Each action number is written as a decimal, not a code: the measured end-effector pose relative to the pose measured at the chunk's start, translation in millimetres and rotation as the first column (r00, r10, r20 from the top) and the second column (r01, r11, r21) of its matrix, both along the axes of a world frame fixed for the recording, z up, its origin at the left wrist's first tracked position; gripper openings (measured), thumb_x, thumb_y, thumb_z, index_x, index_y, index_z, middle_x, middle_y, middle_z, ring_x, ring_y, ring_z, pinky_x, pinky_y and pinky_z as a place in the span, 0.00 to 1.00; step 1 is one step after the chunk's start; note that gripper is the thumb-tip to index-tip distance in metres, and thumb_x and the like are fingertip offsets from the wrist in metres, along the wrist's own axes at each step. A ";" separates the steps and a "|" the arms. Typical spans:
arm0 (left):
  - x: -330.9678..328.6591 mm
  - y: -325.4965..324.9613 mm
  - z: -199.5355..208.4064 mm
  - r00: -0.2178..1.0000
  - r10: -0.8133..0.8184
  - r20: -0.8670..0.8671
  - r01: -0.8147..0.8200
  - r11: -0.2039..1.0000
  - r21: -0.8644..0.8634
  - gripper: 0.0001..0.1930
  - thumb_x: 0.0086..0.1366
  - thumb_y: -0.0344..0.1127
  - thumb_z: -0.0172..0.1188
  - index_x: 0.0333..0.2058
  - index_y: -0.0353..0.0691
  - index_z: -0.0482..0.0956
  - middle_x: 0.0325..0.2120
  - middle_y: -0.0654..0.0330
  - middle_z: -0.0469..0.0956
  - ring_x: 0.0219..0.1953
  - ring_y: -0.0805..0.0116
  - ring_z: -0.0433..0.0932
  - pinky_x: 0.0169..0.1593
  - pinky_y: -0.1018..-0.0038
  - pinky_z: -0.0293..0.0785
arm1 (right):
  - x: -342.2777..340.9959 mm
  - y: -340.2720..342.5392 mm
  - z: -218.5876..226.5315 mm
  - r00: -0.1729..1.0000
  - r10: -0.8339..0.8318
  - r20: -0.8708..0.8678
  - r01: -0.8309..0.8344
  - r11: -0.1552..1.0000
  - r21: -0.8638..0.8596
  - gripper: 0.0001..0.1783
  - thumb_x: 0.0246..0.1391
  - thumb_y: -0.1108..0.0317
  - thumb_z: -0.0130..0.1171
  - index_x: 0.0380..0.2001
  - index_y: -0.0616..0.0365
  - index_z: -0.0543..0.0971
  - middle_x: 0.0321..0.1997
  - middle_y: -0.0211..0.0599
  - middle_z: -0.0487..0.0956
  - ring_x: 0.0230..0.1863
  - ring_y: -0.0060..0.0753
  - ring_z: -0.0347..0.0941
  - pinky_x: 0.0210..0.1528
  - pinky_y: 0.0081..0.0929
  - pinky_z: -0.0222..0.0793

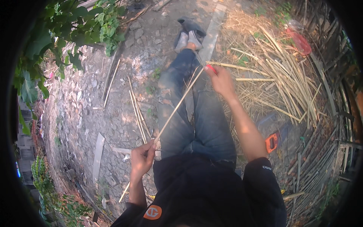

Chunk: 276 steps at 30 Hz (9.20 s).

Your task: The person sits on the ground and uses a red utility knife to shave and smooth a long, thin bamboo stick. They hold the stick with their left hand and scrape along its length with the knife in their right hand, occasionally rotating the stick to work on different sides.

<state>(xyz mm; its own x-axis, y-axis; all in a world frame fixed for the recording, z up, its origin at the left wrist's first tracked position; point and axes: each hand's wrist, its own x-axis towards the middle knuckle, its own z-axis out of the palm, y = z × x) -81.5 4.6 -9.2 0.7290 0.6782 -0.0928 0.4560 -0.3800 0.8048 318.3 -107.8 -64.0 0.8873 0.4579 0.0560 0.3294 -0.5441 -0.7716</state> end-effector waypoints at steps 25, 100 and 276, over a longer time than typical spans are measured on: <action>42.6 6.3 16.8 0.985 -0.117 0.130 0.154 0.934 -0.323 0.18 0.82 0.34 0.49 0.61 0.28 0.76 0.22 0.73 0.69 0.23 0.85 0.62 0.27 0.81 0.58 | -93.9 27.5 61.0 0.929 0.363 -0.077 -0.244 0.755 0.609 0.08 0.64 0.67 0.69 0.35 0.59 0.82 0.21 0.12 0.67 0.23 0.09 0.57 0.27 0.18 0.52; 1.5 15.0 -15.3 0.970 -0.151 0.191 0.230 0.825 -0.516 0.18 0.83 0.36 0.46 0.61 0.32 0.76 0.18 0.69 0.70 0.19 0.83 0.61 0.25 0.81 0.58 | -78.9 2.7 49.1 0.778 0.548 -0.308 -0.228 0.703 0.674 0.15 0.68 0.64 0.66 0.51 0.62 0.83 0.17 0.12 0.64 0.16 0.07 0.54 0.20 0.18 0.45; 36.2 0.7 -44.9 0.978 -0.010 0.209 0.008 1.000 0.009 0.15 0.69 0.28 0.68 0.52 0.28 0.86 0.16 0.64 0.74 0.19 0.82 0.66 0.25 0.79 0.63 | -82.2 11.0 14.0 0.822 0.540 -0.179 -0.342 0.720 0.604 0.14 0.68 0.59 0.66 0.44 0.62 0.84 0.20 0.18 0.69 0.21 0.12 0.62 0.24 0.20 0.56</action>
<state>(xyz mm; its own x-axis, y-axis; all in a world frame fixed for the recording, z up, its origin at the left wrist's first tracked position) -45.4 5.3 -54.2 0.7377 0.6718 0.0677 0.2742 -0.3898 0.8791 236.1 -96.8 -50.0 0.5987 0.7846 0.1612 0.1060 0.1219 -0.9869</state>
